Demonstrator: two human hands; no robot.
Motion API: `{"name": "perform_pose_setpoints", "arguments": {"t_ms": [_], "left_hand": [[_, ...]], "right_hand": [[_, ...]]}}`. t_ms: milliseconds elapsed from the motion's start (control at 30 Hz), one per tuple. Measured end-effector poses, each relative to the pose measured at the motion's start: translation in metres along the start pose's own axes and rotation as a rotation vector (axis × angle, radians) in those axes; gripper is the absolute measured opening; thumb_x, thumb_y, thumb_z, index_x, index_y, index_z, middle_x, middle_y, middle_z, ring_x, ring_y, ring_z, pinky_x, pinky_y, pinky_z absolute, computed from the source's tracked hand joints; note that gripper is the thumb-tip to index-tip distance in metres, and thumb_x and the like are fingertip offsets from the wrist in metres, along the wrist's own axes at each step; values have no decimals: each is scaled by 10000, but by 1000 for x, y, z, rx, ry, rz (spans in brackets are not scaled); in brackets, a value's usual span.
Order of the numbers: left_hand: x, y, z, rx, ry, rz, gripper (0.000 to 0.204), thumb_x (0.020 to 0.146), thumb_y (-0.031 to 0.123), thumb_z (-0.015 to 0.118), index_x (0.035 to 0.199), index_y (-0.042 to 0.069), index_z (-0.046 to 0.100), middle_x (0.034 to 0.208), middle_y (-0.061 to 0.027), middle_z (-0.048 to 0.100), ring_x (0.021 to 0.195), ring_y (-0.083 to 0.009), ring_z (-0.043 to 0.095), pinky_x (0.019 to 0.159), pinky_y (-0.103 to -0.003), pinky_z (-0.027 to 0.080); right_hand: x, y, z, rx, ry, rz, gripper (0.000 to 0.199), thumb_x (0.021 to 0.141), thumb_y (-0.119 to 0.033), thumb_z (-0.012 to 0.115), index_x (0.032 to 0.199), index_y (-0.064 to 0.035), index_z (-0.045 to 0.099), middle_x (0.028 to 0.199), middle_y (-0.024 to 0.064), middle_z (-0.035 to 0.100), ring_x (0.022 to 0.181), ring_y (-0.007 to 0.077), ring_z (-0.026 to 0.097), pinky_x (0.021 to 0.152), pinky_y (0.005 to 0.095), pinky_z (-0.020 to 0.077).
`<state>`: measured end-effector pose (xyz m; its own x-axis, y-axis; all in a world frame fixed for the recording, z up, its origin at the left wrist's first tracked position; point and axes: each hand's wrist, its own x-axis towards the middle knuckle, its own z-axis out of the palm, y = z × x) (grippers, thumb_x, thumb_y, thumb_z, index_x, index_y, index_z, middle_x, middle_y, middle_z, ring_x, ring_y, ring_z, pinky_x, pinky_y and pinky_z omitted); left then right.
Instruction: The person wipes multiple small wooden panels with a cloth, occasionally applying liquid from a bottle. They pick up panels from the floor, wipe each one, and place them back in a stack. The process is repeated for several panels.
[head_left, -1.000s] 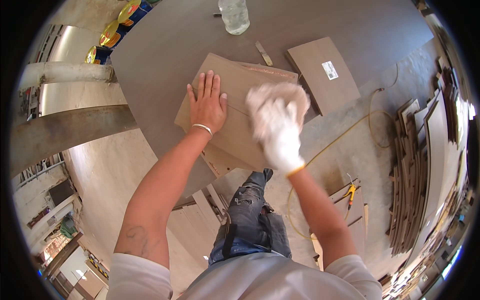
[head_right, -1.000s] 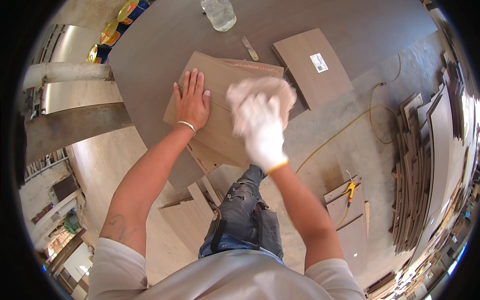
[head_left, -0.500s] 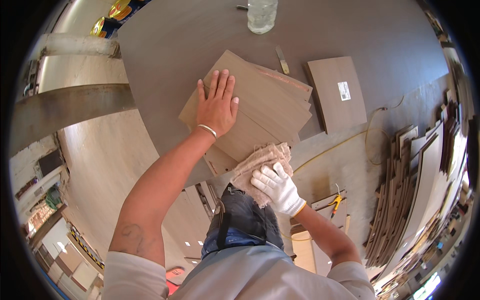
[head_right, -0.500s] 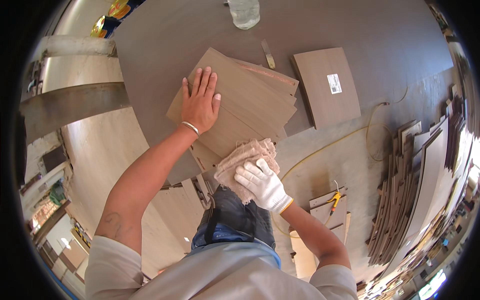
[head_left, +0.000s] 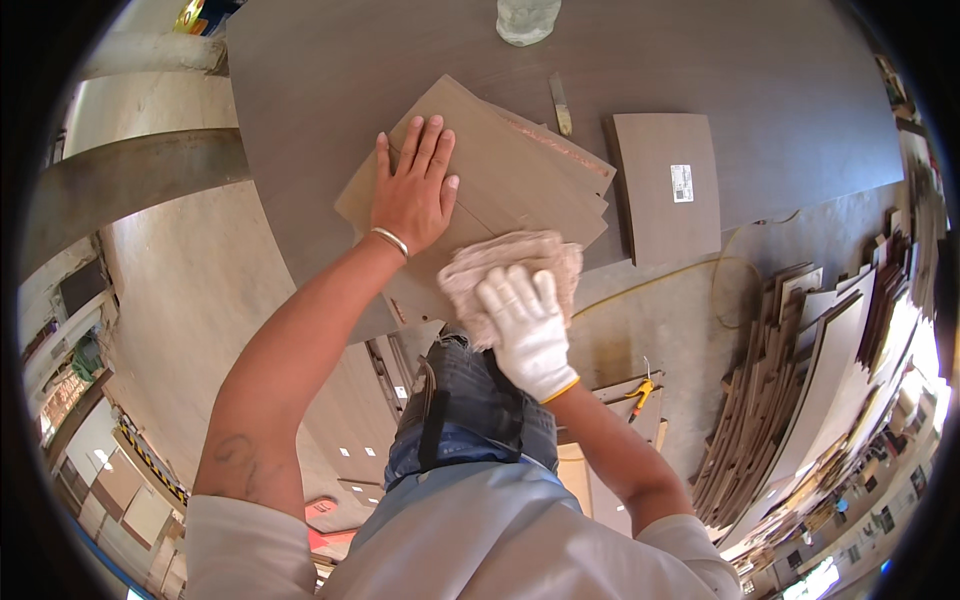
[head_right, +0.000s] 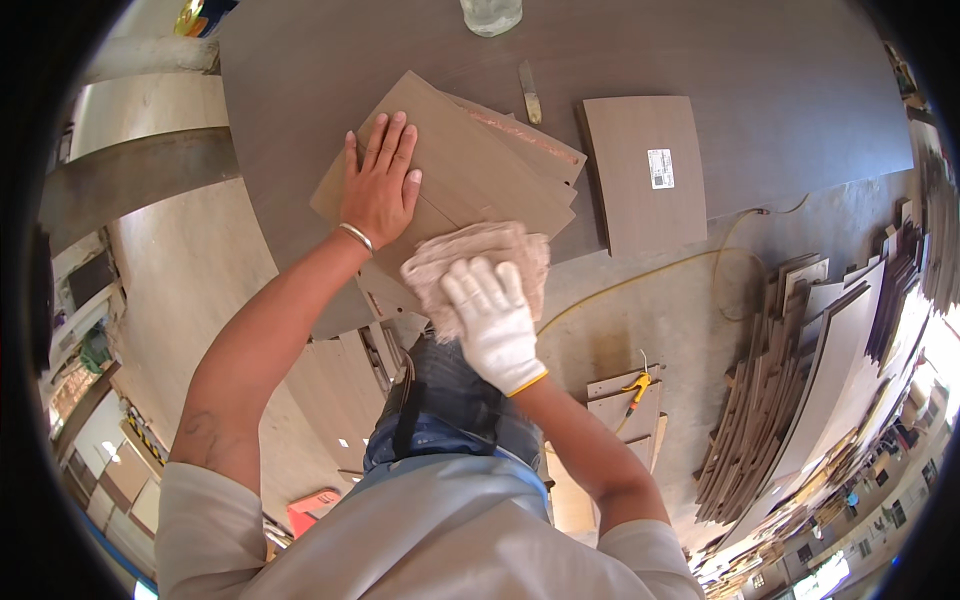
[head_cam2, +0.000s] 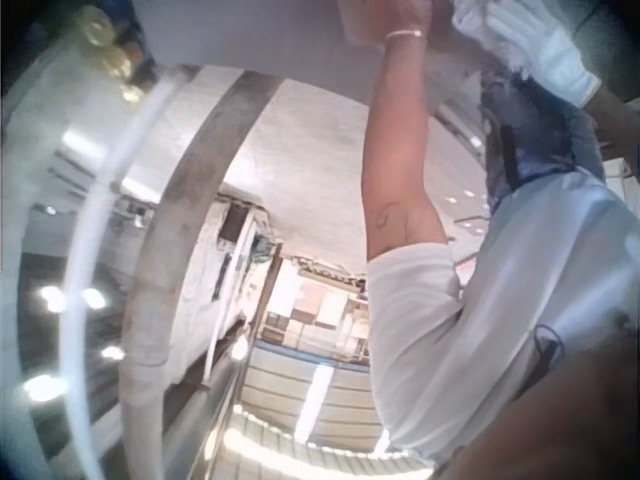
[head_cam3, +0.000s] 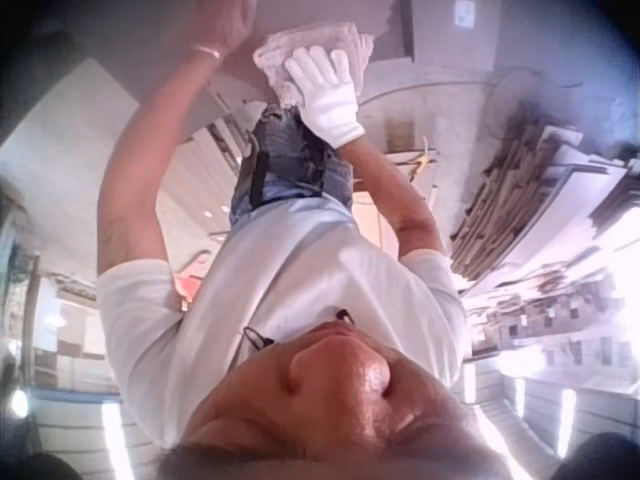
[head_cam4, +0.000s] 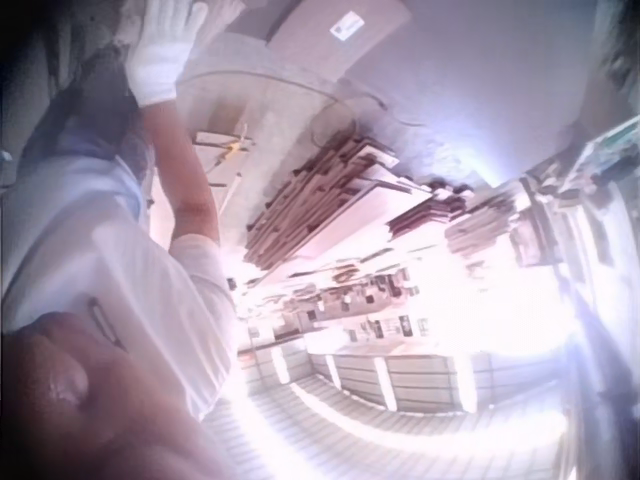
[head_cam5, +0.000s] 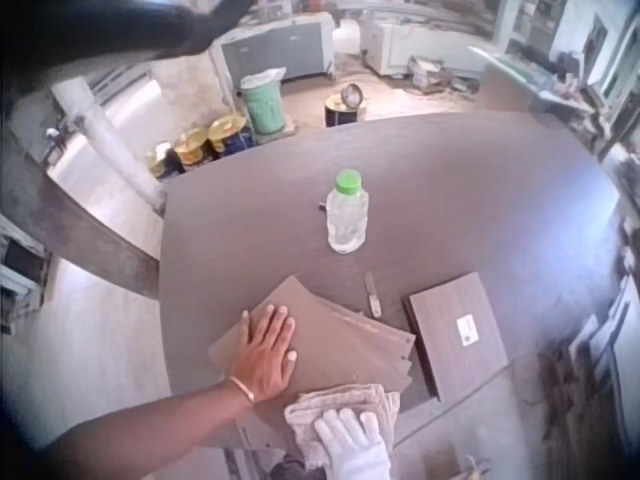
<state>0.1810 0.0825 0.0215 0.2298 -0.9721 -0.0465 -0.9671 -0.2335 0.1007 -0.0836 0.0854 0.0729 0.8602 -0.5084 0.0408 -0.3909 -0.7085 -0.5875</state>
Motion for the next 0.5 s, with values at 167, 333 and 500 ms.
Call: {"name": "perform_pose_setpoints", "arguments": {"t_ms": [167,333,500], "left_hand": [[2,0,-3,-27,64,45,630,1078,330,419,1657,106,309,1764,-60,205,1634,-272,142,1294,-630,75],[0,2,-4,5,23,-24,618,1080,313,440,1642,81,328,1751,-73,242,1626,-278,176,1295,-610,111],[-1,8,-5,12,77,-37,582,1084,285,441,1621,76,360,1725,-91,298,1609,-294,223,1290,-610,148]], "right_hand": [[82,7,6,-21,165,18,540,774,-181,707,1270,26,655,1383,189,624,1332,380,540,1186,537,341],[1,41,-22,-77,-1,-24,595,728,-172,727,1287,16,646,1416,195,604,1343,416,525,1179,578,303],[50,37,-22,-187,88,-32,616,746,-206,747,1309,3,611,1396,183,582,1331,377,501,1154,575,299]]}}
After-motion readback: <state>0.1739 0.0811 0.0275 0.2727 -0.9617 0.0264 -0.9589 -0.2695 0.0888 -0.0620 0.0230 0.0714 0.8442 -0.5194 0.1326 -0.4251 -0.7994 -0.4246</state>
